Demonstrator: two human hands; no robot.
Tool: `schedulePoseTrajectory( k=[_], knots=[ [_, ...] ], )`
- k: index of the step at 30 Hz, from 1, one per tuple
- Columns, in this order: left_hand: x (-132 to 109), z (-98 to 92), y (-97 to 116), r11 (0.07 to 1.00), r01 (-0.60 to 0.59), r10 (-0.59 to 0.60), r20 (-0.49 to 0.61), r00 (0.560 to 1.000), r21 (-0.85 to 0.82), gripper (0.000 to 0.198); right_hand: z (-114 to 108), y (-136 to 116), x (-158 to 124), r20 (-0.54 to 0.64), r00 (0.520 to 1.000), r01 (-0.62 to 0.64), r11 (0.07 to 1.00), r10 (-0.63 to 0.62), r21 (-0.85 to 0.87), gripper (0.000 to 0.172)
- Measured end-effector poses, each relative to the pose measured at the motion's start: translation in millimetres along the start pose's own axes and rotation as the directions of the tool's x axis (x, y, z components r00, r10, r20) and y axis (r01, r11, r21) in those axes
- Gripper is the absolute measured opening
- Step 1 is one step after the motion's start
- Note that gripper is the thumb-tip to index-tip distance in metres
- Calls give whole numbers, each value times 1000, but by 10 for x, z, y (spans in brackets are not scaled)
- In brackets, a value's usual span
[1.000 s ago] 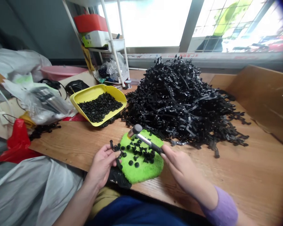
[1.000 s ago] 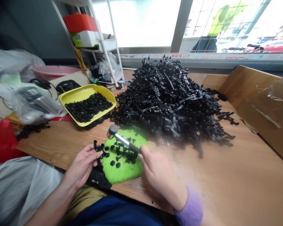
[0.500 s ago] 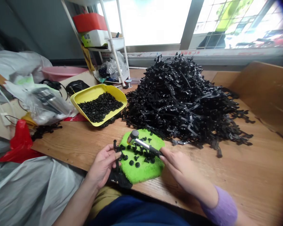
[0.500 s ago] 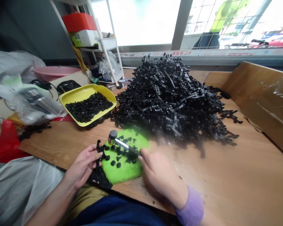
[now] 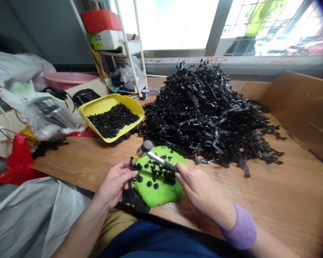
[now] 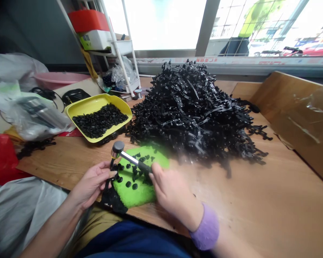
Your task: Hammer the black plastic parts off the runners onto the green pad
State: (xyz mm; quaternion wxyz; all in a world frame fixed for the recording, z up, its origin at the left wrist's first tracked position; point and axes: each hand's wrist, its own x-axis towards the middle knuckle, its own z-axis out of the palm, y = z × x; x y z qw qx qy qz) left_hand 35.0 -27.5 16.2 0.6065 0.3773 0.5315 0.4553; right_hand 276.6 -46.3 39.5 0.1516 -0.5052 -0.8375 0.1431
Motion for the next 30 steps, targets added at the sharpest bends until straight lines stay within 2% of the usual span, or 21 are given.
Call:
schedulePoseTrajectory(
  k=[3, 7, 11, 15, 20, 26, 30],
  knots=[
    [12, -25, 26, 999, 7, -8, 5, 1000, 34, 34, -7, -48, 40, 40, 999, -6, 994, 10, -106, 18],
    [28, -43, 45, 997, 22, -22, 6, 1000, 74, 34, -42, -80, 71, -31, 1000, 4, 1000, -5, -25, 19],
    [53, -57, 73, 995, 31, -33, 26, 999, 96, 33, -49, -91, 97, 49, 999, -5, 989, 12, -145, 20],
    [69, -77, 102, 990, 47, -53, 37, 998, 130, 35, -63, -113, 108, -7, 1000, -3, 994, 3, -111, 20],
    [80, -87, 110, 987, 50, -58, 46, 997, 152, 34, -12, -130, 122, 59, 998, 9, 978, 4, -210, 18],
    [98, -155, 86, 987, 28, -42, 89, 995, 158, 33, 8, -104, 109, 58, 998, -19, 985, 29, -173, 21],
    [78, -198, 72, 985, -5, -15, 117, 993, 172, 36, -86, 32, 39, -62, 995, -76, 996, 78, 43, 23]
  ],
)
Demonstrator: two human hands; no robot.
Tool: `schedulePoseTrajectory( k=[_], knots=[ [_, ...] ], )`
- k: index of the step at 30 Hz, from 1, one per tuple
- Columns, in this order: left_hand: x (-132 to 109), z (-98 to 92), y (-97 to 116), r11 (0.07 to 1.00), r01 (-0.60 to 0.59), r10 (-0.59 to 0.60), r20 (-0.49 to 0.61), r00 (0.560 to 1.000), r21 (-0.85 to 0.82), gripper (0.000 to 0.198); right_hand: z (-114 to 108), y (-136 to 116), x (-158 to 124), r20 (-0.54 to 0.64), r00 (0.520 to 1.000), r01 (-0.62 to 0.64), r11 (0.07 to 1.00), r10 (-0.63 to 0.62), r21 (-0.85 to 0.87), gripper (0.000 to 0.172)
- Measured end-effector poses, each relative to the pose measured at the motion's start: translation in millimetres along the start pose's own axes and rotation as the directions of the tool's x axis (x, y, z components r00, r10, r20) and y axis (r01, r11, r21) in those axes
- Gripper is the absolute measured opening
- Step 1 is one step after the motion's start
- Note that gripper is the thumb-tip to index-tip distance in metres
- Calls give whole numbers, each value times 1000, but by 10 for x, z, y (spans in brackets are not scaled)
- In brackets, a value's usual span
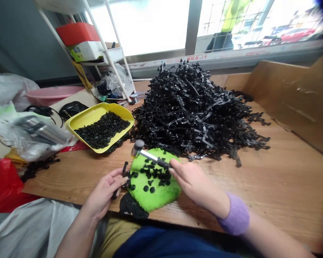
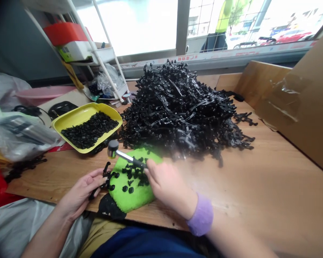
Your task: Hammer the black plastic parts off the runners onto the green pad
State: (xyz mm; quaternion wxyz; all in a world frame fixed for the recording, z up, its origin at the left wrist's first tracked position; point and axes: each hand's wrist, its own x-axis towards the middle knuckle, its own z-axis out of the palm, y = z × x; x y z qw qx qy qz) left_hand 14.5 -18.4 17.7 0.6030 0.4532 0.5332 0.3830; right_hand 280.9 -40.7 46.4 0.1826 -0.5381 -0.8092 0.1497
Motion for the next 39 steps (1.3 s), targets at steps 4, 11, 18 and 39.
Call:
schedulePoseTrajectory(
  k=[4, 11, 18, 39],
  knots=[
    [-46, 35, -8, 999, 37, -38, 25, 999, 23, 37, -81, 169, -56, -85, 996, -5, 983, 21, 182, 28],
    [-58, 112, -6, 997, 38, -38, -11, 999, 66, 35, -57, 226, -88, -60, 998, -8, 971, 23, 238, 27],
    [-14, 152, -15, 997, 52, -51, -14, 999, 55, 35, -36, 215, -73, -19, 1000, -7, 982, 11, 190, 25],
    [48, 76, 6, 706, -203, 217, 66, 974, 679, 40, -46, 93, -121, -64, 996, 64, 990, -56, 126, 22]
  ],
)
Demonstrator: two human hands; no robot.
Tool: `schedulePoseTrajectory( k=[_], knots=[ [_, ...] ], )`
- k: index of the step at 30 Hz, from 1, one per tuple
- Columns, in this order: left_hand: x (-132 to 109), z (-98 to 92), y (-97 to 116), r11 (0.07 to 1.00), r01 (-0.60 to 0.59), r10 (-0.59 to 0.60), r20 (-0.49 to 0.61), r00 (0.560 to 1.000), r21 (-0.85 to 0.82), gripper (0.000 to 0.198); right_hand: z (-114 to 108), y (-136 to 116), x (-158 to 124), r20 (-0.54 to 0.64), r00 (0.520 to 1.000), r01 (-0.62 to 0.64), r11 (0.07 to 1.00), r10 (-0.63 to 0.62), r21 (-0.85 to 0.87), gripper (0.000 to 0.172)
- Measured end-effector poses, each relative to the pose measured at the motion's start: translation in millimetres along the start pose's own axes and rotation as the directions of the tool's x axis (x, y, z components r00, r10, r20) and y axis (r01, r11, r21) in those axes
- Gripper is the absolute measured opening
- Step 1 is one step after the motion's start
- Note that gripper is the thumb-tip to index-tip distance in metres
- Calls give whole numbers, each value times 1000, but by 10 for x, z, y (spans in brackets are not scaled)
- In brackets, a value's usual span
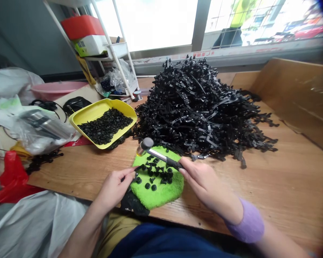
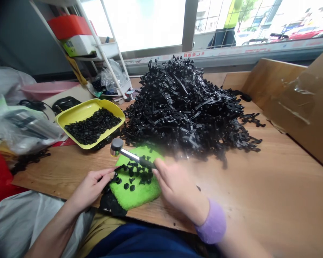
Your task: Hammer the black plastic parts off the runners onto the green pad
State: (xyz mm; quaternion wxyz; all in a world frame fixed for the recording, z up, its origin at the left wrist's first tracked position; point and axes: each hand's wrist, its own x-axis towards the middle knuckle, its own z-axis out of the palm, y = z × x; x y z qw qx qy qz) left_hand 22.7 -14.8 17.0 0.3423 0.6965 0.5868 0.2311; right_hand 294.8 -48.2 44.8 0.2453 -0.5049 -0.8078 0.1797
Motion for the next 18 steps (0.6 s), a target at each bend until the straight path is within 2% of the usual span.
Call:
schedulePoseTrajectory(
  k=[2, 6, 10, 14, 18],
  knots=[
    [5, -14, 26, 995, 2, -1, -12, 1000, 102, 41, 16, -9, -9, -3, 1000, -4, 997, 4, -72, 20],
    [12, -53, 108, 961, 19, -12, -26, 1000, 276, 40, 61, -11, -5, 82, 995, -32, 955, 59, -296, 19],
    [22, -86, 200, 928, 3, -1, -6, 1000, 372, 39, 64, -40, 27, 49, 998, -16, 974, 28, -228, 18],
    [36, -119, 255, 897, -2, -3, 12, 1000, 441, 35, 59, -65, 73, 129, 991, 7, 953, 34, -304, 18],
    [41, -144, 268, 899, 1, -6, 9, 1000, 438, 31, 68, -66, 87, 92, 996, 15, 961, 10, -276, 21]
  ],
)
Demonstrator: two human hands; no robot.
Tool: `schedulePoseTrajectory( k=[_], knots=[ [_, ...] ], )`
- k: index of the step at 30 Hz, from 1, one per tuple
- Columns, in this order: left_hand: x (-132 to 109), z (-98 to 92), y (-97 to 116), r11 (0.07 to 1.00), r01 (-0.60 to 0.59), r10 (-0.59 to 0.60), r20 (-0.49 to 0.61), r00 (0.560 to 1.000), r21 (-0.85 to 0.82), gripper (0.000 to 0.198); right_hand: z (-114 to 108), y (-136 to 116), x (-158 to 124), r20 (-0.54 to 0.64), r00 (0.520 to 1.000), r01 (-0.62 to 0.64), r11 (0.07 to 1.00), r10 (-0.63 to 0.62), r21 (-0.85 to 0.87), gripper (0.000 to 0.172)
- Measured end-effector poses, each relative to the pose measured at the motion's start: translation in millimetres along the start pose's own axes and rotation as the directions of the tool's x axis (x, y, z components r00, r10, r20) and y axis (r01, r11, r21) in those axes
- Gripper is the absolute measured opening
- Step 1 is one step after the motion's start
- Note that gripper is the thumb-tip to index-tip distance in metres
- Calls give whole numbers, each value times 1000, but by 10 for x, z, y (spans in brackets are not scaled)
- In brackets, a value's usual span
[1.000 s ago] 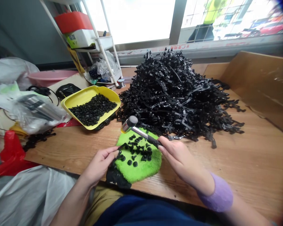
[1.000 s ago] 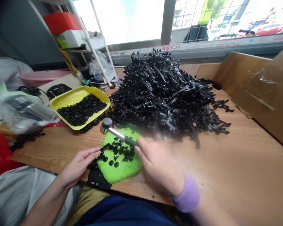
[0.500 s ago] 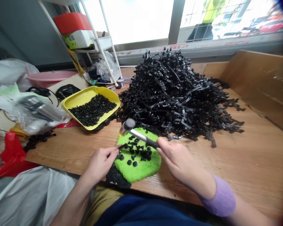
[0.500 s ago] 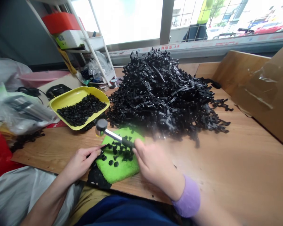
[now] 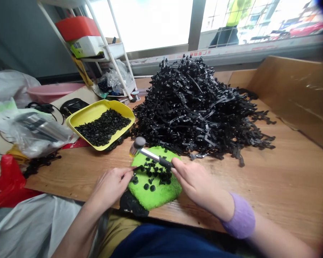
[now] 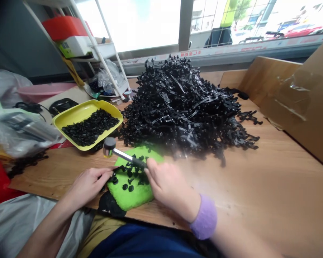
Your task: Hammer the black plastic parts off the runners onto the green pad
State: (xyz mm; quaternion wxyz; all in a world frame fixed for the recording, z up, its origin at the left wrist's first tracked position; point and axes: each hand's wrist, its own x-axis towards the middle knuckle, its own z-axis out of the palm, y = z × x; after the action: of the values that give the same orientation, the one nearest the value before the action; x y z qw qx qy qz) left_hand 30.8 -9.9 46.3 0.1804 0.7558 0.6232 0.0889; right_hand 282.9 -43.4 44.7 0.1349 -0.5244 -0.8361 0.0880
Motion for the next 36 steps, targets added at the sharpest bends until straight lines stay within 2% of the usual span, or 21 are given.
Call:
schedulePoseTrajectory(
  k=[4, 6, 8, 9, 11, 13, 14, 16, 19, 26, 36],
  knots=[
    [3, 16, -8, 989, 7, -10, -15, 1000, -149, 26, 54, -5, -2, 66, 998, -1, 998, 5, -63, 20],
    [-1, 55, -29, 967, 15, -18, -9, 1000, -254, 25, 66, 3, -1, 60, 998, -9, 998, 12, -63, 18],
    [-19, 112, -68, 901, 12, -22, -18, 1000, -433, 25, 41, 32, -4, 23, 999, -36, 999, 35, 3, 19],
    [-35, 141, -92, 836, 19, -46, -35, 998, -548, 26, 14, 56, -10, 1, 999, -49, 997, 49, 64, 21],
    [-82, 182, -133, 637, 55, -155, -57, 986, -769, 26, -57, 117, -31, -51, 995, -70, 977, 82, 199, 26],
    [-141, 192, -141, 416, 92, -263, -23, 964, -905, 24, -121, 182, -63, -90, 990, -79, 954, 110, 290, 29],
    [-168, 186, -127, 329, 106, -276, 12, 961, -938, 24, -142, 210, -79, -96, 989, -82, 947, 117, 311, 30],
    [-209, 166, -66, 212, 133, -233, 82, 969, -968, 24, -151, 248, -109, -90, 990, -78, 943, 112, 324, 31],
    [-217, 170, 57, 112, 171, -192, 148, 970, -979, 19, -103, 266, -142, -78, 993, -59, 943, 89, 326, 30],
    [-142, 349, 147, 27, 230, -263, 215, 940, -973, 24, -18, 273, -160, -71, 994, -54, 942, 82, 333, 29],
    [-174, 399, 136, 71, 220, -260, 195, 946, -973, 26, -26, 255, -206, -50, 997, -46, 952, 63, 302, 29]
  ],
)
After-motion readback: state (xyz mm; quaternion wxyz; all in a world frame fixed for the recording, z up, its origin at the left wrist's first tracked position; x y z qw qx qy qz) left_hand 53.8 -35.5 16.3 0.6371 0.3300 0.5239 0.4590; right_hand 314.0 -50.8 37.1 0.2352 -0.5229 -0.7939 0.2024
